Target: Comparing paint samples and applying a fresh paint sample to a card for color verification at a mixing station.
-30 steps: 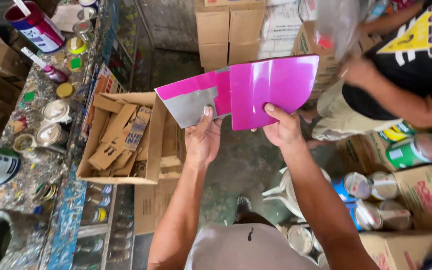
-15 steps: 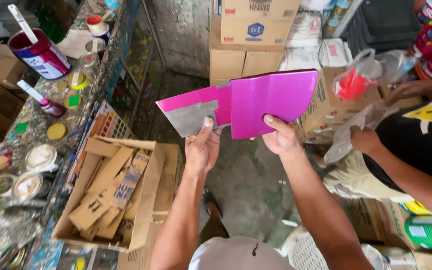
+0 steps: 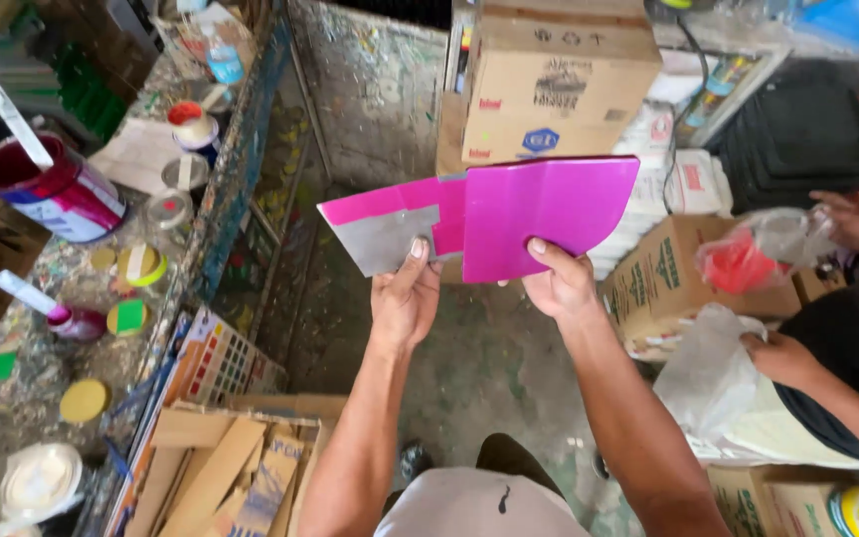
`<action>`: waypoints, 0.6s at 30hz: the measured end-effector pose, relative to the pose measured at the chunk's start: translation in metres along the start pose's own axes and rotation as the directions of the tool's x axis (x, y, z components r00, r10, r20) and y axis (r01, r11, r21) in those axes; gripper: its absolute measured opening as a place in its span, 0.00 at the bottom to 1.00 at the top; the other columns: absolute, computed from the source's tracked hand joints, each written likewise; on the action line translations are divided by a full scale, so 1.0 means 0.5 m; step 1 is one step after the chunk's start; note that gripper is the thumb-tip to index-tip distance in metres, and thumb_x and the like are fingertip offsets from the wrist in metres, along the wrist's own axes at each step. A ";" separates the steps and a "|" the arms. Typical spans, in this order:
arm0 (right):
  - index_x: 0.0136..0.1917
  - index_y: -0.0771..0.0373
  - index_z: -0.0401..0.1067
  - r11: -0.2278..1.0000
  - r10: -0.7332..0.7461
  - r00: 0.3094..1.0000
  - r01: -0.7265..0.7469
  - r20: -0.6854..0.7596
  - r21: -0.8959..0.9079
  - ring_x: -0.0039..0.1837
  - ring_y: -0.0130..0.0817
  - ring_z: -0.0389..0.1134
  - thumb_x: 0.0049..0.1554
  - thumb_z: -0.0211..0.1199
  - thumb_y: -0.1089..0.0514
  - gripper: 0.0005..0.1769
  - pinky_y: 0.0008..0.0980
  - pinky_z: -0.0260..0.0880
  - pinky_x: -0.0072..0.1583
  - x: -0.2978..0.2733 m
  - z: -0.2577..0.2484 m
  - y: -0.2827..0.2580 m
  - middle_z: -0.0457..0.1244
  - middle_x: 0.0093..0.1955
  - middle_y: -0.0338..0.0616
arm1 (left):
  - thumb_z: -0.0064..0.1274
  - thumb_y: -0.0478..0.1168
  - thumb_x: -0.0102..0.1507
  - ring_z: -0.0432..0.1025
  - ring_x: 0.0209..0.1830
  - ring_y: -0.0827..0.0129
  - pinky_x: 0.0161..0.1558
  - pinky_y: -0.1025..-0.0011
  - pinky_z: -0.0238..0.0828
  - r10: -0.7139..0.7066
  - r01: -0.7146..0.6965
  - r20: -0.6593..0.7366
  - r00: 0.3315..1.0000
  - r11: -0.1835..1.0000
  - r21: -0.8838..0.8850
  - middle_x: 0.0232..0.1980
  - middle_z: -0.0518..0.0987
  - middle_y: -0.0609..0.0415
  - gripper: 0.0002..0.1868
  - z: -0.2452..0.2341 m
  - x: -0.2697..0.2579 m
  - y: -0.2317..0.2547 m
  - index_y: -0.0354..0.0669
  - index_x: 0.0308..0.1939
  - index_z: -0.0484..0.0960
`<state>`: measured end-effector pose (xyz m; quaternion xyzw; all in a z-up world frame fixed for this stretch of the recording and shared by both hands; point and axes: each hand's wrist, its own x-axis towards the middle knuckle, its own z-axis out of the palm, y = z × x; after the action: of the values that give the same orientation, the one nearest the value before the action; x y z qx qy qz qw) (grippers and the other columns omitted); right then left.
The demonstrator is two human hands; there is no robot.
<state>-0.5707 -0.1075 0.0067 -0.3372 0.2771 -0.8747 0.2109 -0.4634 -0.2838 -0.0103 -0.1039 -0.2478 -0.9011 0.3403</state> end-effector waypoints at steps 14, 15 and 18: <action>0.67 0.51 0.77 0.990 0.112 0.976 -0.126 -0.185 -0.066 0.61 0.47 0.76 0.53 0.69 0.70 0.30 0.54 0.73 0.71 0.430 -0.305 0.105 0.74 0.59 0.46 | 0.57 0.28 0.70 0.81 0.66 0.60 0.73 0.46 0.76 0.079 -0.056 -0.206 0.975 0.992 0.116 0.64 0.88 0.55 0.24 -0.084 0.368 -0.107 0.56 0.67 0.86; 0.67 0.51 0.77 0.989 0.115 0.976 -0.130 -0.183 -0.073 0.61 0.47 0.76 0.53 0.69 0.70 0.30 0.54 0.73 0.71 0.489 -0.353 0.081 0.74 0.59 0.46 | 0.57 0.28 0.70 0.81 0.66 0.60 0.73 0.46 0.76 0.081 -0.059 -0.209 0.975 0.992 0.109 0.64 0.88 0.55 0.24 -0.098 0.387 -0.109 0.56 0.67 0.86; 0.65 0.53 0.78 0.973 0.080 0.911 -0.160 -0.406 -0.167 0.58 0.38 0.78 0.53 0.76 0.65 0.27 0.45 0.78 0.63 0.653 -0.495 0.022 0.75 0.55 0.39 | 0.55 0.28 0.70 0.79 0.68 0.57 0.77 0.39 0.71 0.131 -0.010 -0.419 0.898 0.961 0.278 0.69 0.85 0.53 0.26 -0.152 0.400 -0.083 0.56 0.70 0.83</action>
<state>-0.9667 -0.2126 0.0009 -0.1547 0.4195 -0.8782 0.1698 -0.6418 -0.4087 -0.0196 0.1373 -0.2819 -0.8465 0.4303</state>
